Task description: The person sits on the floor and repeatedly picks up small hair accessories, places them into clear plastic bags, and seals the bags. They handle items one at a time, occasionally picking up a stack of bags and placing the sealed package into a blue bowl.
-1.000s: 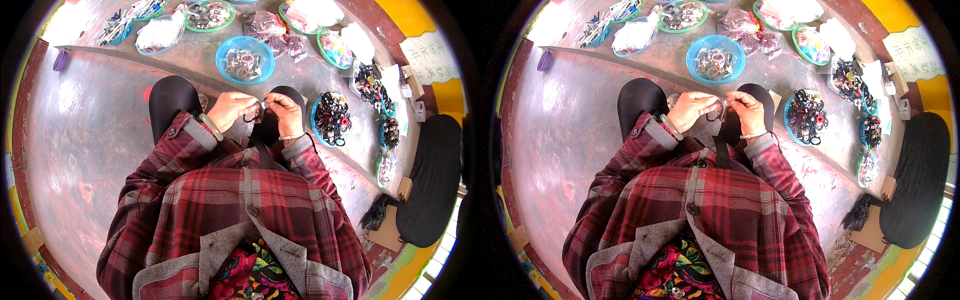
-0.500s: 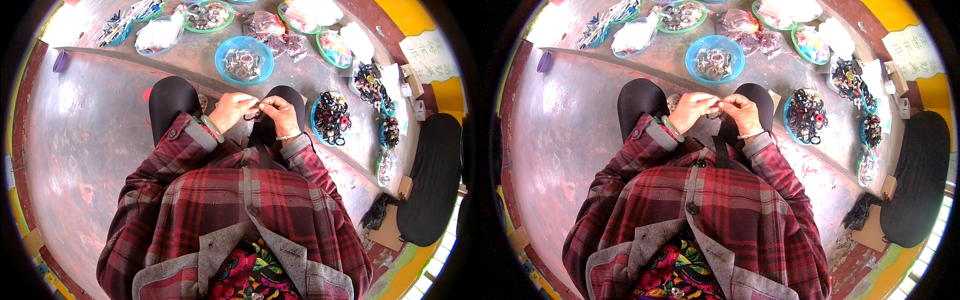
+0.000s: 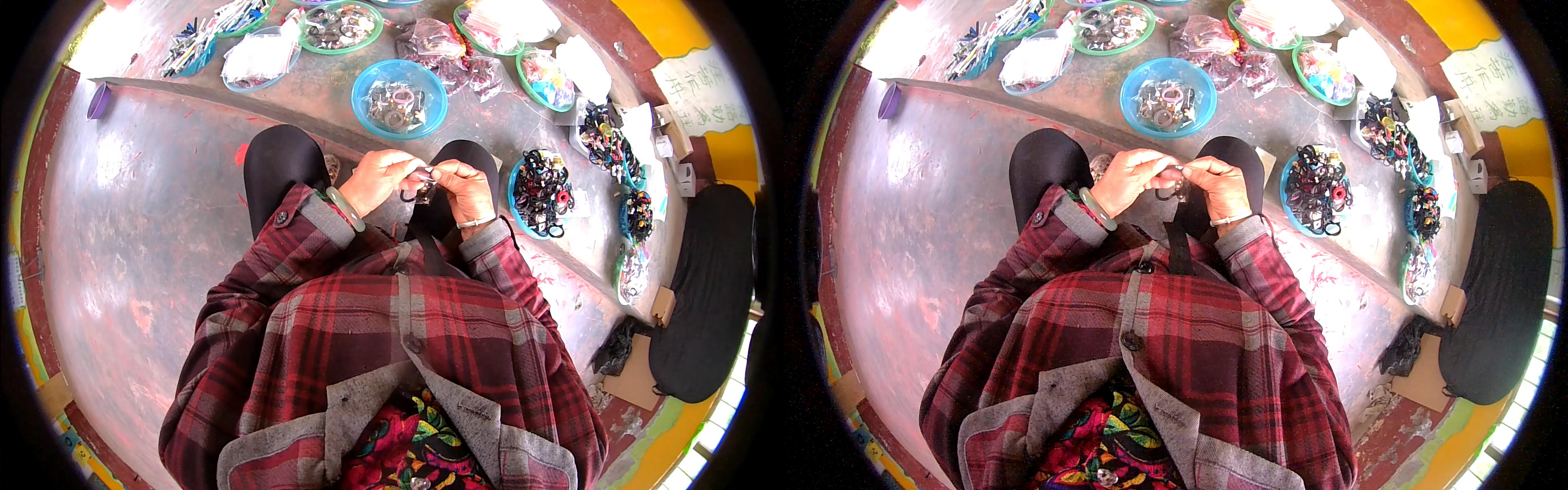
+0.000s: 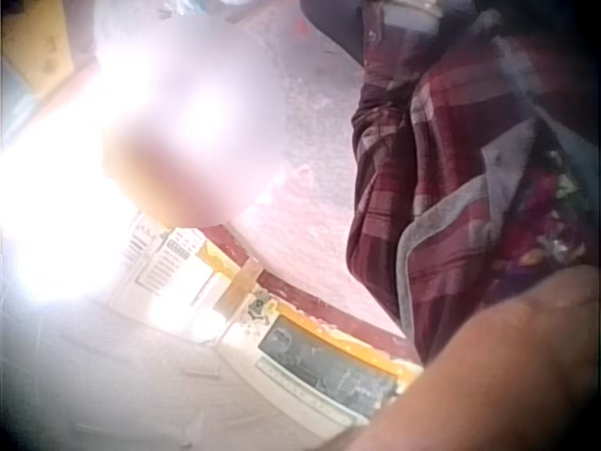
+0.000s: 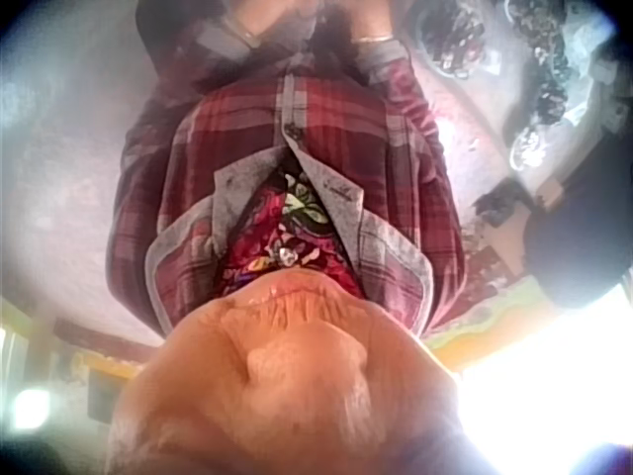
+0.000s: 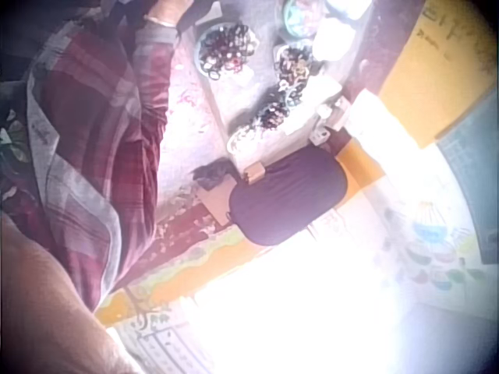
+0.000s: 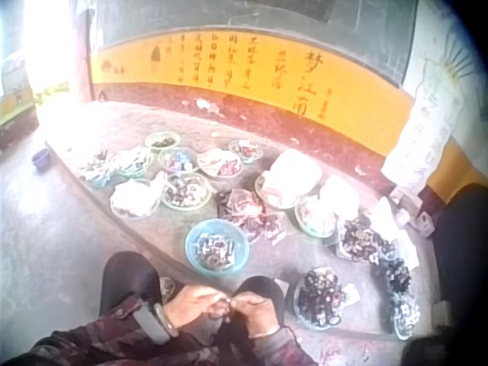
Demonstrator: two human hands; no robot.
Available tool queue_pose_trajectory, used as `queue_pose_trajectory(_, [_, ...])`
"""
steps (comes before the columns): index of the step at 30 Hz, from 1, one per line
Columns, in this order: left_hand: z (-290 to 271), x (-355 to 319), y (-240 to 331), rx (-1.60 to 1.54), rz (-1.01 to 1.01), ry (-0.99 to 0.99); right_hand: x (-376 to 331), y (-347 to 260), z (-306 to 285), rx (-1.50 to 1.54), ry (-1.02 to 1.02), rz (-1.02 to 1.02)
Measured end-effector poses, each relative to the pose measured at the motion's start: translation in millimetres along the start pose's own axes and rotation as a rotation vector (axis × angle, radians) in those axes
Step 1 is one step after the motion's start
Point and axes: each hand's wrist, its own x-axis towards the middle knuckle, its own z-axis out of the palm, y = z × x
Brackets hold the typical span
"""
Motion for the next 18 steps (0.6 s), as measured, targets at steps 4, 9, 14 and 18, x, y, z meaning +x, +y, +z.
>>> queue_pose_trajectory(4, [1.0,-1.7,2.7,0.010,0.012,0.007,-0.8,-1.0,0.2,0.019,0.018,0.008])
queue_pose_trajectory(9, [4.1,-3.5,7.7,0.113,0.034,0.045,-4.3,-5.3,12.3,-0.051,0.051,-0.056])
queue_pose_trajectory(14, [12.4,-7.1,14.9,0.259,-0.035,0.110,-5.0,-1.8,14.3,-0.110,0.025,-0.100])
queue_pose_trajectory(18, [12.5,-9.1,21.2,0.247,-0.069,0.111,-5.2,-1.4,14.6,-0.129,0.037,-0.118])
